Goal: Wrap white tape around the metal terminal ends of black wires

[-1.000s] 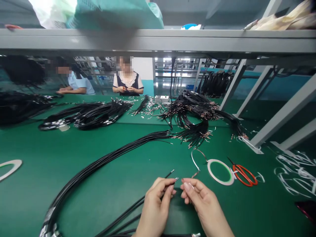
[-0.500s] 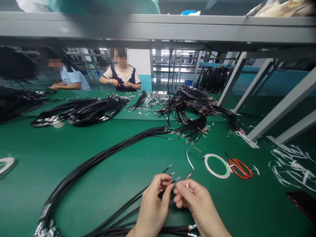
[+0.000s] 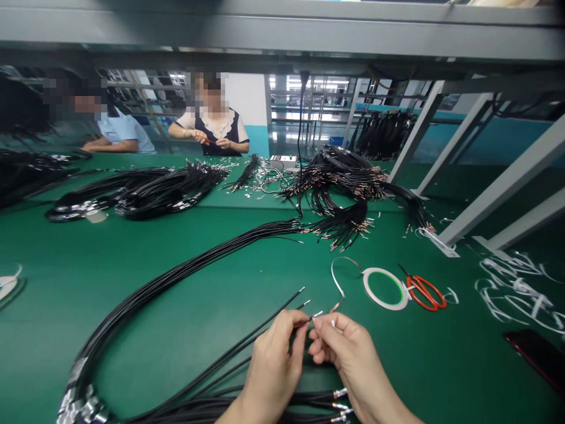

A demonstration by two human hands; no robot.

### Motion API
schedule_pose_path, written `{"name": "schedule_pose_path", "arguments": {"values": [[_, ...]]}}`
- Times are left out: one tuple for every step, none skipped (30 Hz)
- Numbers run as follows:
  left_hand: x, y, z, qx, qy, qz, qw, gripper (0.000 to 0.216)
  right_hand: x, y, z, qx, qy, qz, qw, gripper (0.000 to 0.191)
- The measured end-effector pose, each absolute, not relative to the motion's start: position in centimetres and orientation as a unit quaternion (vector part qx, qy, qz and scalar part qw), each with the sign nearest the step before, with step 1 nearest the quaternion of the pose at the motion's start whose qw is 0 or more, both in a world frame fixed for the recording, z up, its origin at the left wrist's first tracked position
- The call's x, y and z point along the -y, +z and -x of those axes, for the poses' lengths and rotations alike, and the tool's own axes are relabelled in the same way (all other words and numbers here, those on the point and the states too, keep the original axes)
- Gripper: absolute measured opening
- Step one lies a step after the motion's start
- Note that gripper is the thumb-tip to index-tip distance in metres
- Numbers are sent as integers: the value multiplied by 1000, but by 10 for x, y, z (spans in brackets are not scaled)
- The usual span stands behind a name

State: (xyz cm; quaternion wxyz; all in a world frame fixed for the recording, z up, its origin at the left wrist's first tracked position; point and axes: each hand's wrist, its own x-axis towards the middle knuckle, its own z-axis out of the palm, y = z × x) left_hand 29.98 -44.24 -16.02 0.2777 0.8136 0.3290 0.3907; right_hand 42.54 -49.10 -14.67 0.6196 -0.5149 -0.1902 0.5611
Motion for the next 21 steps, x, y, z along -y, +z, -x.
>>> {"name": "schedule_pose_path", "arguments": {"values": [[442,-160,-300,-329,390,-816,273,15,491,-148,-426,191,560,515,620,29],[442,-160,-300,-328,389,-818,269,15,491,-148,-426,192,561,515,620,30],[443,-159,-300,-328,387,-820,265,15,492,-149,-427,193,560,514,620,30],[443,-159,-300,-327,385,-822,263,15,492,-149,-427,195,561,513,620,30],[443,-158,-300,-325,383,-824,261,16,492,-149,-427,196,561,513,619,30],[443,-157,-300,-322,381,-826,261,17,491,-149,-427,197,561,513,619,30],[443,-156,-299,-320,378,-829,262,18,491,-149,-427,197,562,513,618,30],[444,-156,-299,-316,375,-831,263,20,491,-149,-427,197,561,514,619,30],[444,-156,-299,-314,372,-833,264,21,490,-149,-426,197,561,513,619,30],[444,-155,-299,-311,370,-834,264,23,490,-149,-426,197,560,513,620,30],[444,-155,-299,-310,370,-835,264,25,490,-149,-426,198,560,512,621,29],[443,-156,-299,-308,371,-836,263,26,490,-150,-426,200,559,511,621,29],[443,-156,-299,-307,373,-835,262,27,490,-150,-426,203,559,511,621,28],[443,-157,-299,-305,376,-835,261,28,490,-151,-426,208,559,511,620,28],[443,-158,-299,-304,379,-834,260,29,490,-151,-426,213,558,512,617,28],[443,-159,-299,-305,380,-834,260,30,490,-151,-427,218,558,515,614,29],[443,-159,-299,-307,378,-833,263,30,491,-151,-427,223,555,518,611,29],[443,-159,-298,-309,377,-832,267,30,491,-151,-427,226,551,522,611,30],[443,-159,-299,-312,374,-829,273,29,490,-151,-427,227,546,525,612,31],[444,-159,-299,-316,373,-826,281,29,490,-150,-428,228,540,528,614,31],[444,-158,-299,-319,373,-821,290,29,489,-150,-428,230,535,532,615,31]]}}
